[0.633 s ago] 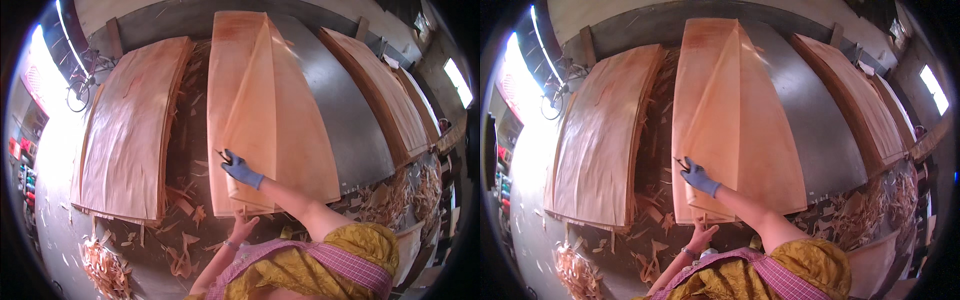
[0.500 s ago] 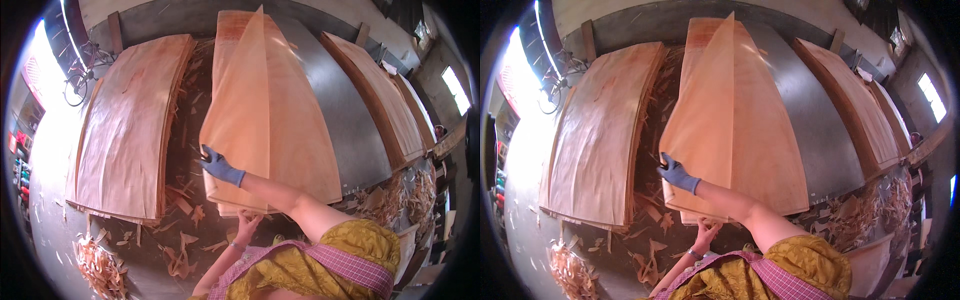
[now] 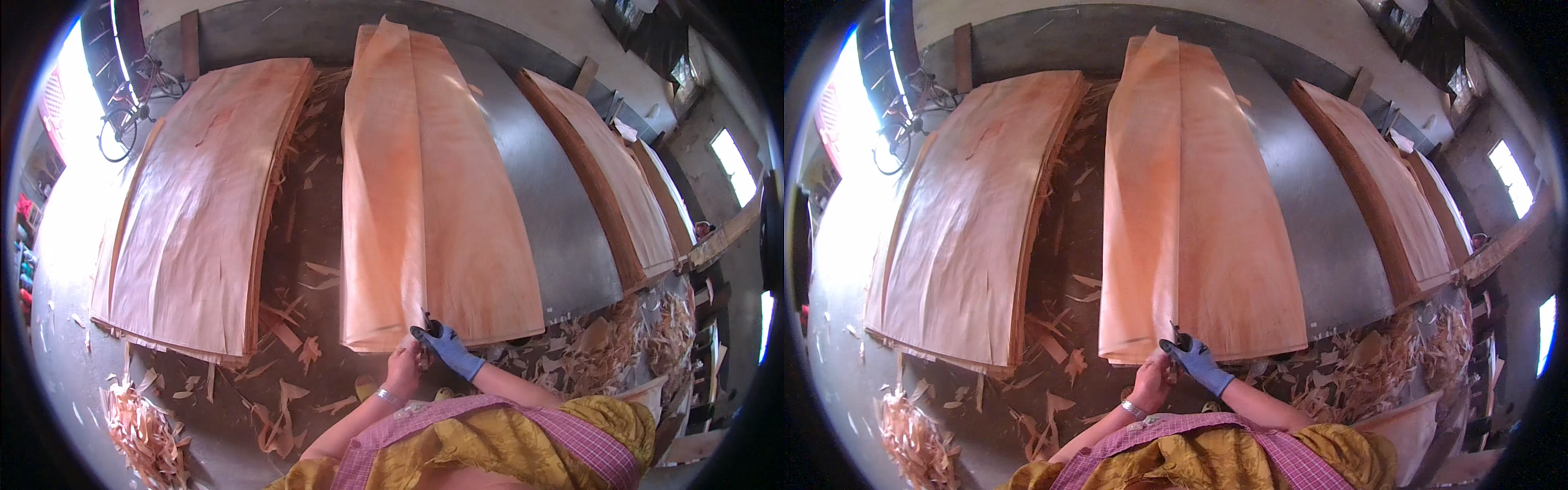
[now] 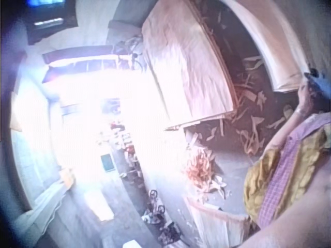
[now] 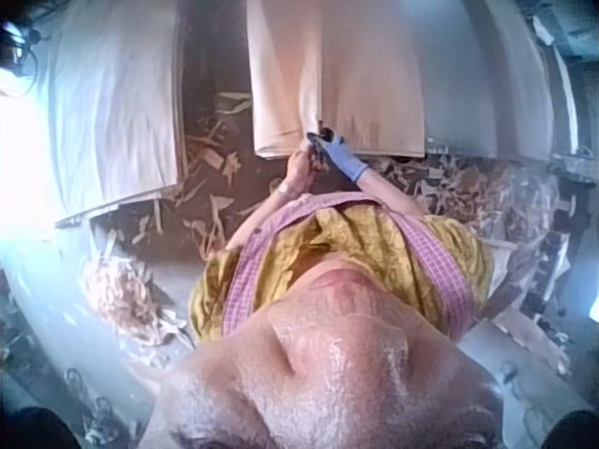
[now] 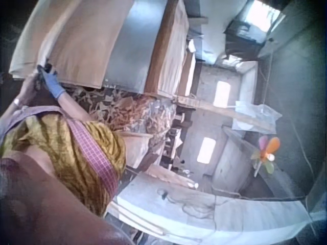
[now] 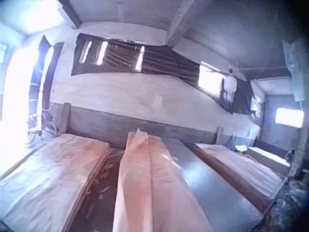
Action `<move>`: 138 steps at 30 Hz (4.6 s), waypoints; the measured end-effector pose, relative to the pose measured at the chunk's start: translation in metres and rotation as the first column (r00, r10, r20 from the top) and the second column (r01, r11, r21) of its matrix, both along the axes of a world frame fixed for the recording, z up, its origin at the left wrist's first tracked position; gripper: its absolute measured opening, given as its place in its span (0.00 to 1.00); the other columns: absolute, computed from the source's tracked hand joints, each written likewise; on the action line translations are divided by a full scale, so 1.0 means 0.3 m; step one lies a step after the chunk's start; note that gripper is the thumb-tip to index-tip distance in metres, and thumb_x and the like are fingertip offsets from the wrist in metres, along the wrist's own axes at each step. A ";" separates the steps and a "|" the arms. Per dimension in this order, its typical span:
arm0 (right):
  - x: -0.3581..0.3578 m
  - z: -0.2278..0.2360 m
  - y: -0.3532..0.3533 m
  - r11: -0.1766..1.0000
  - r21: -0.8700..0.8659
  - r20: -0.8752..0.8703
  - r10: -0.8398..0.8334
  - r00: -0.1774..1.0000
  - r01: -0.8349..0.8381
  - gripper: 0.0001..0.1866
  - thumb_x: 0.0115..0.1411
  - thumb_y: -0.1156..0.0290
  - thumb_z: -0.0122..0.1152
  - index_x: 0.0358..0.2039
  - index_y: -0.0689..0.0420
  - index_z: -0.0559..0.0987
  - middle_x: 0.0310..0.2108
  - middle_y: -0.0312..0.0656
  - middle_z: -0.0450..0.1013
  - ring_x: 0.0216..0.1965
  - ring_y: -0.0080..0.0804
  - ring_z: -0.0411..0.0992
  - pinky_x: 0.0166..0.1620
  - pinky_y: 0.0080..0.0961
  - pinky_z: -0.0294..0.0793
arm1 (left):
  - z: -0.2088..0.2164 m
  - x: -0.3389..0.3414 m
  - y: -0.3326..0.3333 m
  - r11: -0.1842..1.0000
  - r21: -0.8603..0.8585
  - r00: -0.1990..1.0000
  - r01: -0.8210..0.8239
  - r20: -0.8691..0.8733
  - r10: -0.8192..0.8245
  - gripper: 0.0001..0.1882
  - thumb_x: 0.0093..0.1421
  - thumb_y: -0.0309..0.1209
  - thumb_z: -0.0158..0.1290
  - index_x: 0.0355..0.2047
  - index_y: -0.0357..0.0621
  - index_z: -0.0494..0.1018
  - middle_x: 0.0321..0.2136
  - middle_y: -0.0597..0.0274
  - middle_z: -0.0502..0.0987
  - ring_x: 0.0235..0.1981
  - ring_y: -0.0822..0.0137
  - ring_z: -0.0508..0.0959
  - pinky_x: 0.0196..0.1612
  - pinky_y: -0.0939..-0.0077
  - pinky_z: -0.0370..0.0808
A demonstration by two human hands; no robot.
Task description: The person lifts a large sheet of wood veneer onto a table. They use a knife to cut out a knot or defect, remove the waste piece by hand, and then apply several strips of tape over the repair site to secure it.
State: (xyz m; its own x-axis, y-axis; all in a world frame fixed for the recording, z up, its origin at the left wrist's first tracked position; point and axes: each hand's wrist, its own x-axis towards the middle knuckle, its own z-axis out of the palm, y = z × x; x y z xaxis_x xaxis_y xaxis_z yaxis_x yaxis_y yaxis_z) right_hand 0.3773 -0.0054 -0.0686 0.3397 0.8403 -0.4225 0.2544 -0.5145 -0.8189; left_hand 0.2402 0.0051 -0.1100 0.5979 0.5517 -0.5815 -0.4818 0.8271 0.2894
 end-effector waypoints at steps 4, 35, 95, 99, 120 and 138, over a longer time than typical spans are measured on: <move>-0.006 -0.015 0.001 0.926 0.238 -0.150 -0.262 0.953 0.292 0.14 0.60 0.61 0.64 0.26 0.58 0.77 0.20 0.25 0.63 0.24 0.16 0.58 0.25 0.23 0.60 | 0.280 -0.057 -0.009 0.991 0.022 0.985 0.129 -0.114 -0.126 0.12 0.69 0.37 0.45 0.42 0.42 0.73 0.30 0.67 0.74 0.29 0.70 0.72 0.40 0.70 0.73; 2.327 0.068 -1.353 0.906 0.098 -0.103 -0.402 0.910 0.412 0.37 0.52 0.57 0.70 0.57 0.64 0.69 0.49 0.45 0.73 0.49 0.36 0.69 0.52 0.31 0.69 | -0.133 0.781 -0.540 0.871 0.226 0.743 -0.437 -0.455 0.491 0.09 0.62 0.39 0.57 0.35 0.49 0.73 0.33 0.68 0.77 0.35 0.65 0.77 0.36 0.64 0.76; 2.726 -0.118 -1.206 0.944 0.308 0.376 -0.234 0.897 0.117 0.18 0.63 0.55 0.53 0.48 0.50 0.76 0.38 0.49 0.76 0.38 0.45 0.76 0.39 0.39 0.75 | -0.173 1.944 -0.465 0.930 0.327 0.330 0.165 -0.908 0.260 0.09 0.64 0.34 0.46 0.33 0.42 0.69 0.26 0.58 0.71 0.24 0.63 0.70 0.27 0.71 0.73; 2.720 -0.143 -1.596 0.917 0.305 0.485 -0.381 0.787 0.256 0.18 0.59 0.60 0.56 0.48 0.52 0.75 0.41 0.51 0.72 0.41 0.52 0.73 0.43 0.42 0.74 | -0.051 2.140 -0.427 0.635 0.471 -0.026 0.612 -0.791 0.611 0.08 0.63 0.31 0.47 0.37 0.39 0.69 0.31 0.53 0.71 0.31 0.59 0.71 0.35 0.68 0.73; 2.427 -0.624 -3.973 -0.517 -0.161 0.845 -0.512 -0.153 0.841 0.16 0.58 0.65 0.60 0.45 0.53 0.73 0.50 0.46 0.69 0.49 0.45 0.70 0.43 0.43 0.77 | -0.062 4.119 -2.091 -0.797 0.325 0.509 0.510 -0.860 -0.025 0.10 0.54 0.24 0.53 0.37 0.37 0.73 0.33 0.60 0.75 0.36 0.66 0.74 0.45 0.72 0.72; 2.244 0.134 -3.475 -0.224 -0.116 -0.001 -0.974 -0.226 0.968 0.13 0.47 0.65 0.73 0.34 0.54 0.84 0.33 0.42 0.79 0.33 0.36 0.79 0.39 0.28 0.77 | 0.044 4.281 -4.115 -0.496 0.396 -0.365 0.773 -0.362 -0.858 0.08 0.58 0.25 0.61 0.38 0.37 0.77 0.32 0.61 0.80 0.29 0.69 0.80 0.32 0.75 0.78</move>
